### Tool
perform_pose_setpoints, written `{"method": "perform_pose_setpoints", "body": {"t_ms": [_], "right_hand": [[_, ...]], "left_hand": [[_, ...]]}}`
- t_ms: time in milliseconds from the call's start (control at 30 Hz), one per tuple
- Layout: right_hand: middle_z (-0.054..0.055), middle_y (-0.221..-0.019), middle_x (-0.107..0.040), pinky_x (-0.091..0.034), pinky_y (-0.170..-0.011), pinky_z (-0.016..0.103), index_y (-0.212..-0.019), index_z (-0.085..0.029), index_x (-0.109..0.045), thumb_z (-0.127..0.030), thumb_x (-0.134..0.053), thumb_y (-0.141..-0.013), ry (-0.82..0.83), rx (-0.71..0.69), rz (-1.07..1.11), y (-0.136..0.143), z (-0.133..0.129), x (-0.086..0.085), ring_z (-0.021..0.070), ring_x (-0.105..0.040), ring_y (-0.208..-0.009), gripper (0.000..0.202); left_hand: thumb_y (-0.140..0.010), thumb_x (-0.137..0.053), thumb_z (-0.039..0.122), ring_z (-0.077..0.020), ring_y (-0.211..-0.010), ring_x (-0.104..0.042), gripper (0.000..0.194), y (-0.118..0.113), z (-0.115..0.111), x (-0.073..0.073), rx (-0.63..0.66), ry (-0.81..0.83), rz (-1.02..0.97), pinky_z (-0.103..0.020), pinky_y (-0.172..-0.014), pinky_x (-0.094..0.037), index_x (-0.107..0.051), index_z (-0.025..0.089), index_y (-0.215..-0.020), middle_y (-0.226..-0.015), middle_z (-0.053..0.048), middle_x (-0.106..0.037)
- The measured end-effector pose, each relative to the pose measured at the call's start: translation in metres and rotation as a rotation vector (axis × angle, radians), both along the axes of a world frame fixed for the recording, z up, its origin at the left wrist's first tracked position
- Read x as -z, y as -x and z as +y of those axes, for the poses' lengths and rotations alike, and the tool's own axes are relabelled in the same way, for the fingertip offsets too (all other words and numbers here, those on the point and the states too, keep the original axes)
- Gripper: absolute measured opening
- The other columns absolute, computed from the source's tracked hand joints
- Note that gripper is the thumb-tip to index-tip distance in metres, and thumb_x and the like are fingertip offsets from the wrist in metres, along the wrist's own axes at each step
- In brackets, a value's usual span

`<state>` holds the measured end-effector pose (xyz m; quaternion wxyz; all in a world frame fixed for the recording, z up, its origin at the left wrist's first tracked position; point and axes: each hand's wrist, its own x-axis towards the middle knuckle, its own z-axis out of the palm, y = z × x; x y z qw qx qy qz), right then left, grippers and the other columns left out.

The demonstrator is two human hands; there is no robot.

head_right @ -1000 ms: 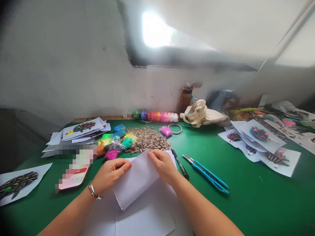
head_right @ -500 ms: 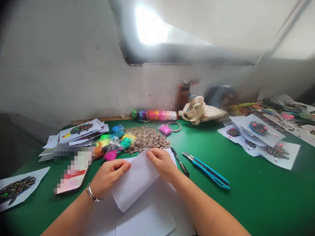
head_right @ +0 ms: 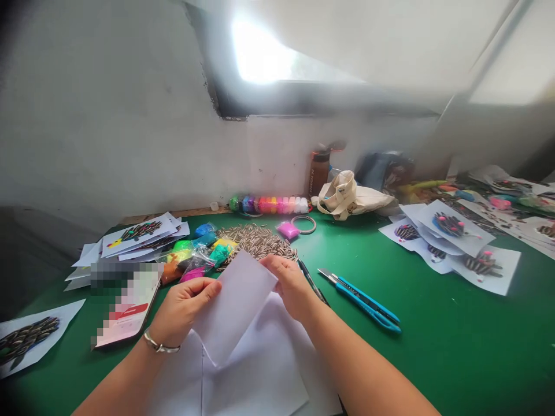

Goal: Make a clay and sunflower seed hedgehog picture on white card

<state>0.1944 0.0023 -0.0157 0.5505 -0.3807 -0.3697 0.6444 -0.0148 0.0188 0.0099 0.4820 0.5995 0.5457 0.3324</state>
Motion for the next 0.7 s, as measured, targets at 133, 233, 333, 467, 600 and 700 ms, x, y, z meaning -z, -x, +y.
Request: {"method": "perform_pose_setpoints", "body": {"t_ms": [133,233,333,467,600,700], "right_hand": [[0.009,-0.097,-0.066,-0.046,-0.078,0.037,-0.099,-0.019,-0.063,-0.059,-0.052,-0.08,0.056,-0.111,0.157,0.006,-0.005,-0.001,0.0215,-0.061,-0.087,0.045],[0.012,-0.106,-0.065,-0.045,-0.082,0.038,-0.104,-0.019,-0.063,-0.066,-0.043,-0.081,-0.008,-0.153,0.157,0.013,-0.01,-0.004,0.024,-0.059,-0.098,0.057],[0.011,-0.112,-0.063,-0.045,-0.083,0.037,-0.11,-0.02,-0.062,-0.066,-0.047,-0.078,-0.079,-0.138,0.138,0.019,-0.013,-0.009,0.0247,-0.057,-0.103,0.058],[0.01,-0.104,-0.066,-0.046,-0.082,0.037,-0.11,-0.018,-0.063,-0.046,-0.069,-0.071,-0.047,-0.151,0.072,0.033,-0.017,-0.009,0.0248,-0.061,-0.094,0.048],[0.01,-0.094,-0.069,-0.046,-0.079,0.038,-0.102,-0.015,-0.067,-0.039,-0.073,-0.069,0.048,-0.077,0.045,0.041,-0.018,-0.001,0.0243,-0.062,-0.085,0.041],[0.009,-0.086,-0.07,-0.047,-0.075,0.037,-0.098,-0.014,-0.069,-0.041,-0.072,-0.069,0.06,-0.008,0.029,0.035,-0.014,0.0,0.0225,-0.063,-0.077,0.04]], "left_hand": [[-0.064,-0.067,0.056,-0.0137,-0.061,-0.048,0.042,0.004,0.004,0.003,-0.12,-0.055,-0.092,-0.021,-0.053,-0.039,-0.069,0.014,-0.07,-0.062,0.0,-0.058],[-0.063,-0.068,0.057,-0.014,-0.061,-0.049,0.043,0.006,0.006,0.006,-0.153,-0.055,-0.097,-0.022,-0.053,-0.04,-0.07,0.015,-0.071,-0.063,0.0,-0.059],[-0.065,-0.066,0.058,-0.0151,-0.061,-0.052,0.044,0.007,0.007,0.011,-0.166,-0.066,-0.11,-0.023,-0.054,-0.042,-0.069,0.015,-0.072,-0.063,-0.001,-0.061],[-0.066,-0.067,0.056,-0.0159,-0.061,-0.055,0.042,0.005,0.006,0.017,-0.177,-0.043,-0.153,-0.024,-0.054,-0.044,-0.069,0.015,-0.074,-0.066,-0.001,-0.064],[-0.067,-0.067,0.054,-0.0154,-0.06,-0.056,0.04,0.001,0.002,0.016,-0.192,-0.03,-0.176,-0.023,-0.051,-0.045,-0.069,0.016,-0.077,-0.065,-0.001,-0.064],[-0.066,-0.067,0.055,-0.0152,-0.058,-0.055,0.042,-0.003,-0.001,0.014,-0.191,-0.02,-0.162,-0.023,-0.049,-0.044,-0.07,0.015,-0.078,-0.066,-0.001,-0.064]]}}
